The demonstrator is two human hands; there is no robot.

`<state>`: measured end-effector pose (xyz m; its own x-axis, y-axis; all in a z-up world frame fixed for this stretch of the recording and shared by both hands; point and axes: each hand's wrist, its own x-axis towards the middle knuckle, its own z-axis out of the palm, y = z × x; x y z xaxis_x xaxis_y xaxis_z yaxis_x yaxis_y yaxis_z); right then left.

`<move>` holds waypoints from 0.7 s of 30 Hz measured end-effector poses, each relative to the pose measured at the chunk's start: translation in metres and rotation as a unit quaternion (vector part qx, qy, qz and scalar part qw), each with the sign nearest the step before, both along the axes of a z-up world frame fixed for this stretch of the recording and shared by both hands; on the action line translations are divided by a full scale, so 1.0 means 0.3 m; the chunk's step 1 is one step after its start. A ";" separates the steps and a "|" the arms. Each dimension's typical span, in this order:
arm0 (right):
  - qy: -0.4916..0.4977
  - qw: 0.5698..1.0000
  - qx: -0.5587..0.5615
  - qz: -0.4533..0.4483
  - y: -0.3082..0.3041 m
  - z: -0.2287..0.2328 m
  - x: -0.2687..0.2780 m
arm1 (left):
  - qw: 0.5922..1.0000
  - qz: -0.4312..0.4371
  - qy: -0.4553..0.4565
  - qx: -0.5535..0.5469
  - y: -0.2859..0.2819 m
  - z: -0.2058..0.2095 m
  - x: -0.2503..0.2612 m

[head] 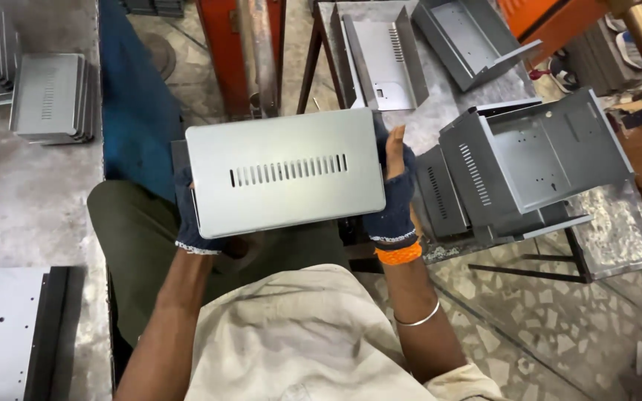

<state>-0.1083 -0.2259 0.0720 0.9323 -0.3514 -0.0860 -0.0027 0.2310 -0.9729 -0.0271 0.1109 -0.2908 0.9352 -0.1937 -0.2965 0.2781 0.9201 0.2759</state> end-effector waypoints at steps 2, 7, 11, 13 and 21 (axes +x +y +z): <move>-0.009 1.000 -0.022 0.012 -0.041 -0.060 0.019 | 1.000 0.002 0.003 0.013 0.033 -0.040 0.007; 0.279 0.709 -0.646 -0.056 -0.399 -0.716 0.087 | 0.996 0.019 0.032 0.083 0.078 -0.178 0.029; 0.347 0.644 -0.681 -0.031 -0.498 -0.876 0.009 | 0.990 0.021 0.081 0.113 0.060 -0.153 0.022; 0.284 0.700 -0.653 -0.043 -0.560 -0.931 0.008 | 0.983 0.037 0.072 0.166 0.046 -0.043 -0.011; -0.022 0.939 -0.343 0.028 -0.284 -0.170 -0.289 | 0.977 0.045 0.100 0.184 0.075 -0.069 -0.002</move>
<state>-0.1950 -0.3111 0.0210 0.9481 -0.2607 0.1822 0.0483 -0.4483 -0.8926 -0.0278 0.1334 -0.3115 0.8600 0.0402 -0.5088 0.2829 0.7921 0.5409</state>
